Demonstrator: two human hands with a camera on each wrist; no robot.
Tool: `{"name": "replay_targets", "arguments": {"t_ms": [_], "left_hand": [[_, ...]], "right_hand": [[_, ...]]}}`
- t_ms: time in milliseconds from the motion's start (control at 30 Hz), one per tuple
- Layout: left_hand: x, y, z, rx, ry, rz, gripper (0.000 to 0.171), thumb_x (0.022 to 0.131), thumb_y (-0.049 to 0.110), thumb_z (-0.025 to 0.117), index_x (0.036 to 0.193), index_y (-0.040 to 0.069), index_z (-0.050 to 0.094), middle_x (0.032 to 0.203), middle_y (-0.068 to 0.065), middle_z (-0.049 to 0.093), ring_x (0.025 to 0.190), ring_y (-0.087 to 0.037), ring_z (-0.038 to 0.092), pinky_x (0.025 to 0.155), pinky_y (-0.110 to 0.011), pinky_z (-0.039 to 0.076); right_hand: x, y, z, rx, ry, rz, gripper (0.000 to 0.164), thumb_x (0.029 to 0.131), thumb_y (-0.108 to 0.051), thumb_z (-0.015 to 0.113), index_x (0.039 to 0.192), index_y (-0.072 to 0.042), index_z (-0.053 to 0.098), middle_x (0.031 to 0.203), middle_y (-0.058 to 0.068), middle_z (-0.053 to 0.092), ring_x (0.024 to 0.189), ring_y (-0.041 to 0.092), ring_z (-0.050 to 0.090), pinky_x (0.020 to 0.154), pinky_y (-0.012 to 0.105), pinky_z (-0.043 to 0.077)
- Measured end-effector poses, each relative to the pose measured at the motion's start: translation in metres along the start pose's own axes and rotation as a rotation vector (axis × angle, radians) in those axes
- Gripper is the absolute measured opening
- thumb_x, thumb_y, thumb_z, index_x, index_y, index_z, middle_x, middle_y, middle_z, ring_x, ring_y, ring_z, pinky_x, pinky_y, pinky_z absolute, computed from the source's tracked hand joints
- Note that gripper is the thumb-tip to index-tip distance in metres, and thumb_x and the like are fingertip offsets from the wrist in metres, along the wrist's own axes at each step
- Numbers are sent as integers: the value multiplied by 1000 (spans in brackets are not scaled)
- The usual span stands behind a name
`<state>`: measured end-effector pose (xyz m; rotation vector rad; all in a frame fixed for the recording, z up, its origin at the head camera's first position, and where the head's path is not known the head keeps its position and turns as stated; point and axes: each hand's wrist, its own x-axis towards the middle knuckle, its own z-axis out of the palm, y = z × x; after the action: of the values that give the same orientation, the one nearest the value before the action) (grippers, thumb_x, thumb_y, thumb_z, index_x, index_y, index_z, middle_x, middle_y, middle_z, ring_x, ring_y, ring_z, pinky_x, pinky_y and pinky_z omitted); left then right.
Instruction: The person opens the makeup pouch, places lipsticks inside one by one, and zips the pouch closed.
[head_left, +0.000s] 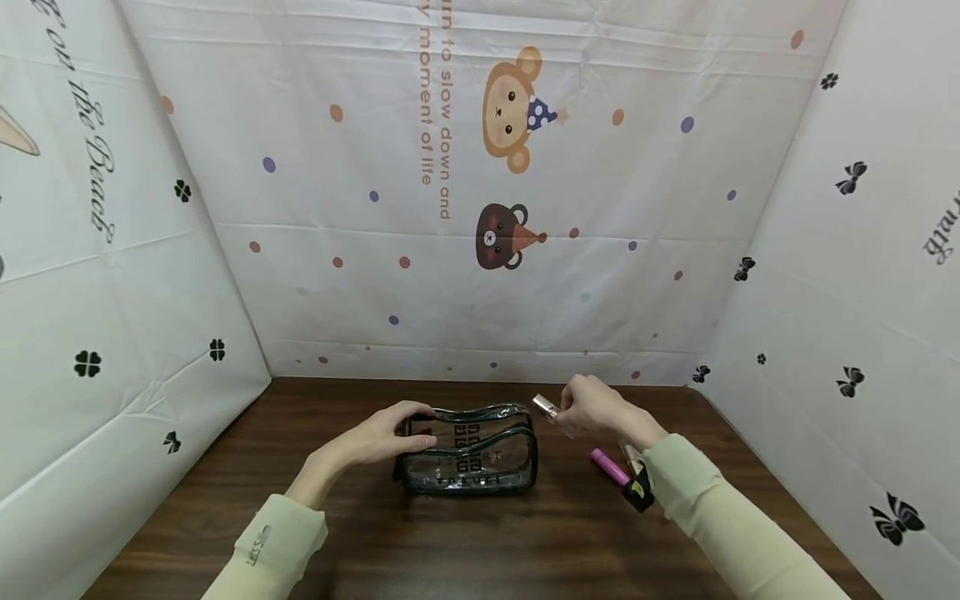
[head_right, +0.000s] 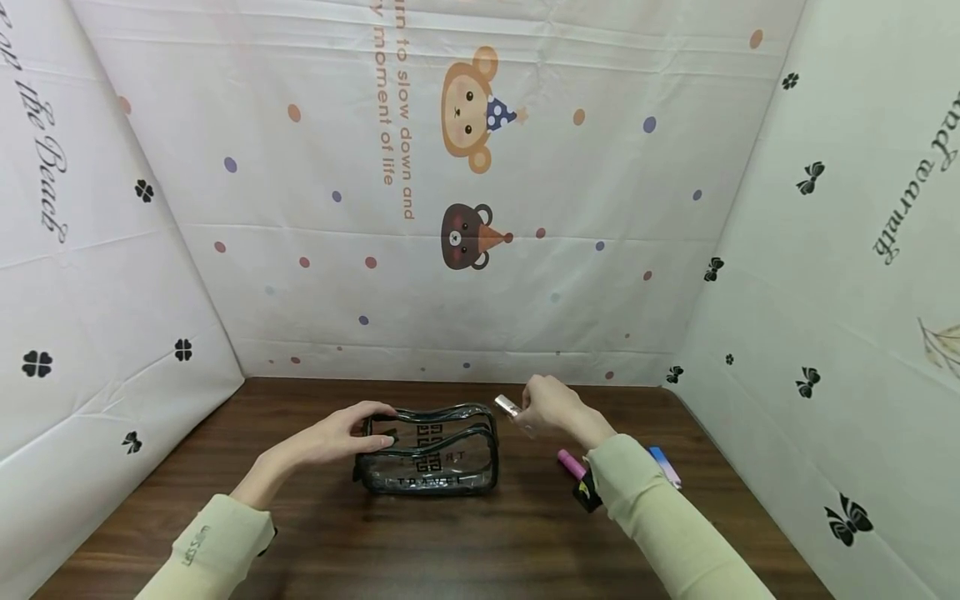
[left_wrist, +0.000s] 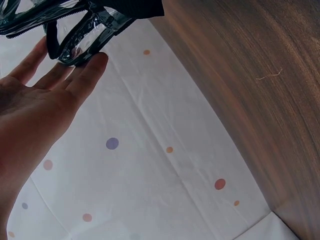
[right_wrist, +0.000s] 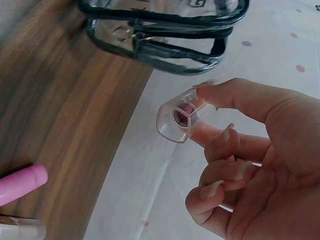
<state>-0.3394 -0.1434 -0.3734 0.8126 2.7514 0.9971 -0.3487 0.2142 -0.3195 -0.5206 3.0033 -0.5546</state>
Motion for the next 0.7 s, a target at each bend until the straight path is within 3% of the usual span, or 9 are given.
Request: {"name": "replay_targets", "arguments": {"t_ms": [133,700], "left_hand": [[0,-1,-1,1,-4,7,60,92,51,59,140,18,48,148,-9,43,137,-34,41,105,-57,38],[0,0,-1,4,1,6,61,92,52,59,141,17,48,149,-10,42,138,-36,40,105,-59,38]], "right_hand": [[3,-8,-4,-6,7,-57,20,82,-17,71,63,-11,68,59,0,65,48,8,43,46,22,34],[20,-41,-3,-50,-5,-145,20,81,-20,76,64,-11,69,60,-1,65,50,9,48,47,22,37]]}}
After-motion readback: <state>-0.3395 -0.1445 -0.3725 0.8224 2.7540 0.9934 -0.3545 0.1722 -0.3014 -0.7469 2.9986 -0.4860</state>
